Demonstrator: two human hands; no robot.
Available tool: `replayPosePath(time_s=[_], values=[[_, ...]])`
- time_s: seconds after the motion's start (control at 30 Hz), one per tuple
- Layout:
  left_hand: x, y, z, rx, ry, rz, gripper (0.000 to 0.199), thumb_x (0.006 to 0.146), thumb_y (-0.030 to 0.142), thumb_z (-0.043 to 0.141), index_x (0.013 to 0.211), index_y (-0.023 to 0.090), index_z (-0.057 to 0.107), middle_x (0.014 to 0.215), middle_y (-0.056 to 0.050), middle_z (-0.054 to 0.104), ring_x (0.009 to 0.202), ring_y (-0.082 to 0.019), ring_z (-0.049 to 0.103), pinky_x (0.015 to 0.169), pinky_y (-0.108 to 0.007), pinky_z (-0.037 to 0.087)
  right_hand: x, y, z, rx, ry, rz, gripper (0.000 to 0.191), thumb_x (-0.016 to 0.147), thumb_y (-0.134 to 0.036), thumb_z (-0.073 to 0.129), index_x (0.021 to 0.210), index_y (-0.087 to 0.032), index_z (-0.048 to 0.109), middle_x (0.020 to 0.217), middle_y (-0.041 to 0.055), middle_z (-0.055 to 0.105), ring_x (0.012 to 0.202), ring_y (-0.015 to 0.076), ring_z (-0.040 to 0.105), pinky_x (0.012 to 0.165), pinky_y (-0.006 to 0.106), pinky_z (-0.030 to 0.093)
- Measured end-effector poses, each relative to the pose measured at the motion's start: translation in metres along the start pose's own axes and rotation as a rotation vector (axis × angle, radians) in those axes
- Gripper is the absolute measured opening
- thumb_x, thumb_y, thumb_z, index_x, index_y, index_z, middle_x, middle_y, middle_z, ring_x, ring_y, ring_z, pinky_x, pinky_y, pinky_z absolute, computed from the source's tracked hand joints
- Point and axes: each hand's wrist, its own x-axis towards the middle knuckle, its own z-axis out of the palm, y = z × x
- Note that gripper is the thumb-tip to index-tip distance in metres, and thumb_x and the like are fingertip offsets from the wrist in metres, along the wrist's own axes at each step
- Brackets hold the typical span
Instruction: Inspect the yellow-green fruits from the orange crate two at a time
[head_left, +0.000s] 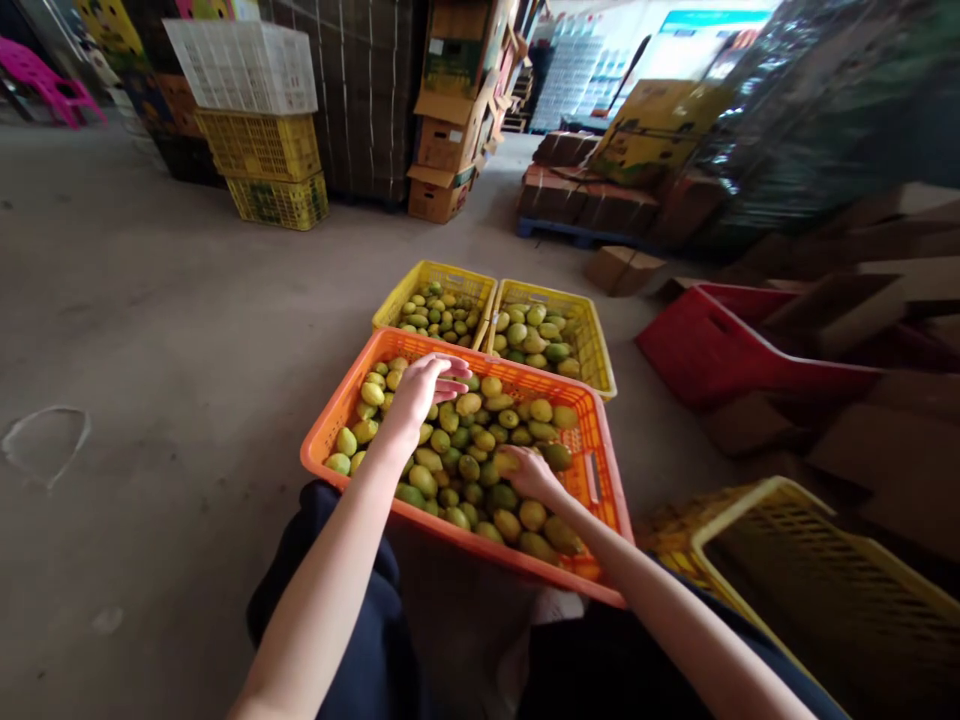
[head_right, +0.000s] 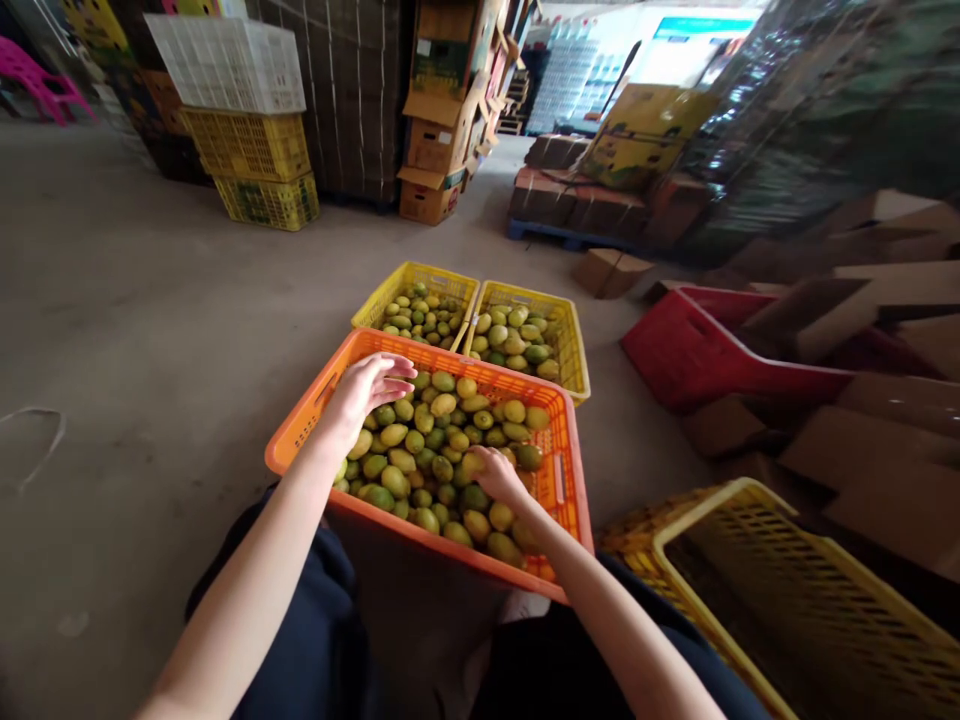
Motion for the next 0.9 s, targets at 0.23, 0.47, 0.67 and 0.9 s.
replayPosePath(time_s=[0.23, 0.47, 0.67, 0.9], values=[[-0.005, -0.006, 0.004, 0.045, -0.047, 0.006, 0.022, 0.08, 0.023, 0.046, 0.078, 0.015, 0.066, 0.082, -0.005, 0.072, 0.064, -0.012, 0.065, 0.062, -0.02, 0.048, -0.024, -0.092, -0.079, 1.051, 0.101, 0.118, 0.037, 0.052, -0.022, 0.08, 0.084, -0.018, 0.061, 0.079, 0.0029, 0.067, 0.069, 0.0185, 0.064, 0.057, 0.028, 0.055], [-0.003, -0.008, -0.002, 0.054, 0.003, -0.021, 0.021, 0.079, 0.025, 0.047, 0.077, 0.015, 0.066, 0.08, -0.003, 0.071, 0.065, -0.011, 0.064, 0.064, -0.02, 0.049, -0.071, -0.161, -0.148, 1.799, 0.193, -0.019, 0.053, 0.077, -0.068, 0.044, 0.086, -0.018, 0.062, 0.076, 0.0052, 0.065, 0.064, 0.0137, 0.061, 0.048, 0.023, 0.052], [0.014, -0.02, -0.014, 0.259, 0.031, -0.048, 0.024, 0.08, 0.029, 0.045, 0.078, 0.016, 0.065, 0.081, -0.003, 0.07, 0.064, -0.011, 0.064, 0.062, -0.02, 0.047, -0.082, -0.146, -0.118, 2.128, 0.311, 0.349, 0.024, 0.083, -0.042, 0.05, 0.09, -0.02, 0.057, 0.07, -0.0001, 0.062, 0.063, 0.0117, 0.06, 0.052, 0.023, 0.056], [0.043, -0.071, -0.064, 0.671, -0.031, -0.269, 0.024, 0.08, 0.032, 0.048, 0.08, 0.014, 0.064, 0.079, -0.005, 0.069, 0.063, -0.014, 0.063, 0.069, -0.026, 0.047, -0.076, -0.135, -0.096, 1.956, 0.275, 0.697, 0.016, 0.08, -0.03, 0.054, 0.089, -0.017, 0.057, 0.071, 0.0016, 0.063, 0.064, 0.0146, 0.061, 0.053, 0.027, 0.057]])
